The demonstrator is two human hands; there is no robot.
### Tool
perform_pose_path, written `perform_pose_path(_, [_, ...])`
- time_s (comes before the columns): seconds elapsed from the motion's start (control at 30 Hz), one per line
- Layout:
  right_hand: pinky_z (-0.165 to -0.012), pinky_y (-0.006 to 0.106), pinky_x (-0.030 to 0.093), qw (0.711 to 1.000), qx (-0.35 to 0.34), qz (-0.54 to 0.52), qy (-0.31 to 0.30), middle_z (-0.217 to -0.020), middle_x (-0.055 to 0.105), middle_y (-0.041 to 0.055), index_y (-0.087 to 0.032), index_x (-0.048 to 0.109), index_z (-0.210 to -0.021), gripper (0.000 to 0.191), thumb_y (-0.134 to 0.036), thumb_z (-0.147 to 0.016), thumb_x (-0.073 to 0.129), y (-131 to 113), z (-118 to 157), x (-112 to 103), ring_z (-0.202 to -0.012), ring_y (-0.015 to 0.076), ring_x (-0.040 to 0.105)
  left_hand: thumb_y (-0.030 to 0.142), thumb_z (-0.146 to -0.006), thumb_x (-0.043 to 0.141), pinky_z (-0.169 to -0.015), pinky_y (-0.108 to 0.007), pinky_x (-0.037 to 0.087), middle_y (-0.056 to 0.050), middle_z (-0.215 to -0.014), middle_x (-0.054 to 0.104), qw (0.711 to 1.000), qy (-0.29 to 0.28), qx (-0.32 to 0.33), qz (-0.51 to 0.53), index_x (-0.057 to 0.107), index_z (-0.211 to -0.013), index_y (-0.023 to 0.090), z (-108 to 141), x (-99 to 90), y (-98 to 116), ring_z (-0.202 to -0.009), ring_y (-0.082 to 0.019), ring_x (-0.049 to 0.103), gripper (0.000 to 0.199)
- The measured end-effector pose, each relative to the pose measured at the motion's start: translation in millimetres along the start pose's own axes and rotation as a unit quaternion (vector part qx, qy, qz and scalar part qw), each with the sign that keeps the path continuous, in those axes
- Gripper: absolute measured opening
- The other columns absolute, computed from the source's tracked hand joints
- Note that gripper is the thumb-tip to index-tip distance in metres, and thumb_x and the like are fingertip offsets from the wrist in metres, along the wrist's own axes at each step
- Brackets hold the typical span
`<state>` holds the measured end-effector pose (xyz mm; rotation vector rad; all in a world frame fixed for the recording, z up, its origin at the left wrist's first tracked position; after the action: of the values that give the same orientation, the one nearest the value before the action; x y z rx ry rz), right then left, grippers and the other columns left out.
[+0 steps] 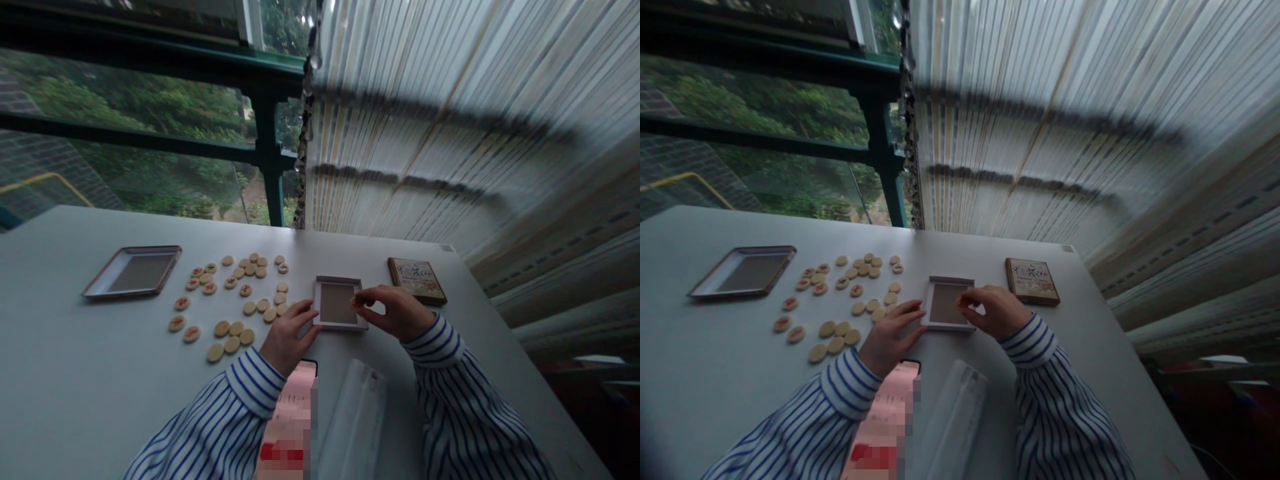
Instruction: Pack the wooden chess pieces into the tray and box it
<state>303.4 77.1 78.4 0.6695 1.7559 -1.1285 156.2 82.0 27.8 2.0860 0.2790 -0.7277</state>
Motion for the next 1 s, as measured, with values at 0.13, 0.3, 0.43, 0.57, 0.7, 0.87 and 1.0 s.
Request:
perform_pose_path(0.13, [-0.067, 0.023, 0.044, 0.999, 0.016, 0.012, -0.03, -0.079, 0.066, 0.0033, -0.018, 0.062, -0.091, 0.019, -0.027, -0.077, 0.052, 10, 3, 4, -0.07, 0.0119, 0.058, 0.019, -0.074, 0.055, -0.084, -0.034, 0.048, -0.013, -0.105, 0.06, 1.0, -0.005, 0.019, -0.007, 0.065, -0.09, 0.014, 1, 4.2, 1, -0.095, -0.021, 0.058, 0.02])
perform_pose_path(0.3, [-0.067, 0.024, 0.043, 0.997, 0.029, 0.038, -0.057, -0.078, 0.066, 0.0034, -0.019, 0.063, -0.088, 0.019, -0.029, -0.078, 0.049, 15, 4, 10, -0.07, 0.0129, 0.058, 0.019, -0.074, 0.054, -0.084, -0.034, 0.049, -0.012, -0.105, 0.06, 1.0, -0.005, 0.022, -0.005, 0.066, -0.088, 0.016, 2, 6.0, -1, -0.094, -0.02, 0.059, 0.018])
perform_pose_path(0.43, [-0.067, 0.024, 0.042, 0.995, 0.035, 0.068, -0.068, -0.079, 0.065, 0.0038, -0.021, 0.063, -0.084, 0.019, -0.031, -0.078, 0.049, 17, 4, 14, -0.072, 0.0139, 0.058, 0.019, -0.074, 0.053, -0.084, -0.035, 0.048, -0.013, -0.104, 0.061, 1.0, -0.005, 0.021, -0.005, 0.066, -0.086, 0.016, 3, 6.9, -3, -0.094, -0.021, 0.059, 0.018])
perform_pose_path(0.57, [-0.067, 0.024, 0.042, 0.992, 0.046, 0.085, -0.077, -0.078, 0.064, 0.0057, -0.02, 0.065, -0.084, 0.021, -0.033, -0.079, 0.048, 19, 4, 19, -0.072, 0.0141, 0.057, 0.018, -0.075, 0.053, -0.085, -0.035, 0.048, -0.011, -0.106, 0.061, 1.0, -0.009, 0.016, -0.002, 0.066, -0.087, 0.017, 4, 8.2, -5, -0.094, -0.02, 0.059, 0.018])
perform_pose_path(0.7, [-0.064, 0.023, 0.041, 0.988, 0.059, 0.099, -0.102, -0.077, 0.063, 0.0056, -0.021, 0.065, -0.085, 0.023, -0.035, -0.079, 0.047, 22, 4, 26, -0.067, 0.0132, 0.056, 0.019, -0.075, 0.052, -0.084, -0.034, 0.049, -0.012, -0.106, 0.061, 1.0, -0.007, 0.015, -0.009, 0.067, -0.086, 0.017, 4, 7.8, -4, -0.093, -0.02, 0.059, 0.018])
perform_pose_path(0.87, [-0.058, 0.022, 0.039, 0.984, 0.06, 0.112, -0.123, -0.074, 0.062, 0.0038, -0.023, 0.066, -0.084, 0.024, -0.037, -0.079, 0.046, 24, 5, 34, -0.06, 0.0115, 0.054, 0.018, -0.075, 0.053, -0.083, -0.034, 0.05, -0.012, -0.104, 0.062, 1.0, -0.007, 0.018, -0.011, 0.067, -0.084, 0.016, 3, 6.7, -2, -0.091, -0.02, 0.06, 0.017])
perform_pose_path(1.0, [-0.057, 0.021, 0.038, 0.981, 0.067, 0.118, -0.142, -0.071, 0.062, 0.0033, -0.024, 0.067, -0.082, 0.025, -0.038, -0.079, 0.046, 25, 5, 38, -0.059, 0.0115, 0.055, 0.017, -0.075, 0.052, -0.082, -0.032, 0.05, -0.01, -0.103, 0.062, 0.999, -0.009, 0.023, -0.024, 0.066, -0.084, 0.017, 3, 7.4, -1, -0.09, -0.019, 0.061, 0.017])
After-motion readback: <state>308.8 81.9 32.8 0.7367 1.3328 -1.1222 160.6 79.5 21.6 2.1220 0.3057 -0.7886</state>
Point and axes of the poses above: each hand's wrist, its own z-axis away from the middle knuckle, its own x-axis out of the palm, y = z × x, the point moved 10 cm from there along -z, towards the middle knuckle
